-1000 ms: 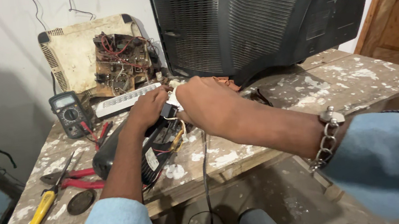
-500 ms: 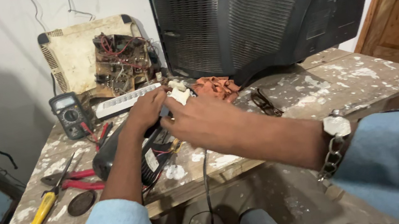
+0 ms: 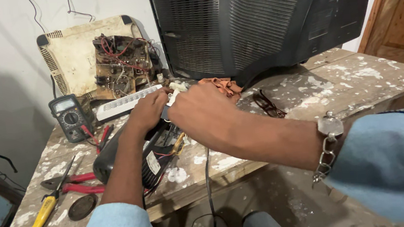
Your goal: The person works on an electric motor at a workbench, routing and seating wires against the motor's switch assembly, pressing components into place, and fitting the black motor housing over the assembly, lifting and aligning the housing with both hands.
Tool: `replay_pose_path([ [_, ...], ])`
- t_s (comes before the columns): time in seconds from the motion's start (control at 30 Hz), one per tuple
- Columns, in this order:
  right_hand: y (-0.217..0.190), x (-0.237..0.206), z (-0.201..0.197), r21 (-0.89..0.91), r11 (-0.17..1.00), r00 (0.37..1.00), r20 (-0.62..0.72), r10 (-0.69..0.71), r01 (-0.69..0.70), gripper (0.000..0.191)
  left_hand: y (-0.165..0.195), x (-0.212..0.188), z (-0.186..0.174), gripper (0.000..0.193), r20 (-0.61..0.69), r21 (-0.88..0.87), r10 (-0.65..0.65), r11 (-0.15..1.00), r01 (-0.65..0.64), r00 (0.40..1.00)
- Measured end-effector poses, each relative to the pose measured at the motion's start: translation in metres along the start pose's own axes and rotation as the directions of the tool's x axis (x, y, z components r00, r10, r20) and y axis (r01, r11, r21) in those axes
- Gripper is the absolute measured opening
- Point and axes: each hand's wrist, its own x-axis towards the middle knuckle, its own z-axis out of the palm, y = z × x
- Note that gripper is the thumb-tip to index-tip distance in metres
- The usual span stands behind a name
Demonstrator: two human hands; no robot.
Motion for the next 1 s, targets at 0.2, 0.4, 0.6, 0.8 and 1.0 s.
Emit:
replay_pose_path([
  [0.2,-0.001,-0.0093,-0.0015,-0.007,0.907,0.823,-0.419,-0.384,0.42,0.008,0.0031,-0.0019,-0.0038,0.048,0.032,-0.017,-0.018,1.0,0.018,0.999],
  [0.4,-0.0015,-0.0031,-0.0052,0.043,0.984,0.977,-0.136,-0.166,0.173,0.038,0.0037,0.0,-0.0034,0.046,0.015,-0.067,0.041,0.997,-0.04,0.999],
  [0.6,-0.0092,-0.003,-0.0071,-0.031,0.998,0.999,-0.023,-0.047,0.046,0.012,0.0042,-0.0026,-0.002,0.047,-0.003,-0.041,-0.039,0.998,0.039,0.999],
  [0.8,-0.0046,-0.0005,-0.0026,-0.071,0.987,0.978,-0.141,-0.155,0.147,0.015,0.0036,0.0001,-0.001,0.045,-0.027,-0.031,-0.001,1.0,0.0,1.0],
  [1.0,-0.0021,-0.0076,-0.0043,-0.071,0.982,0.958,-0.218,-0.185,0.174,0.018,0.0016,-0.0011,-0.0019,0.043,-0.011,0.017,0.022,1.0,-0.022,1.0],
])
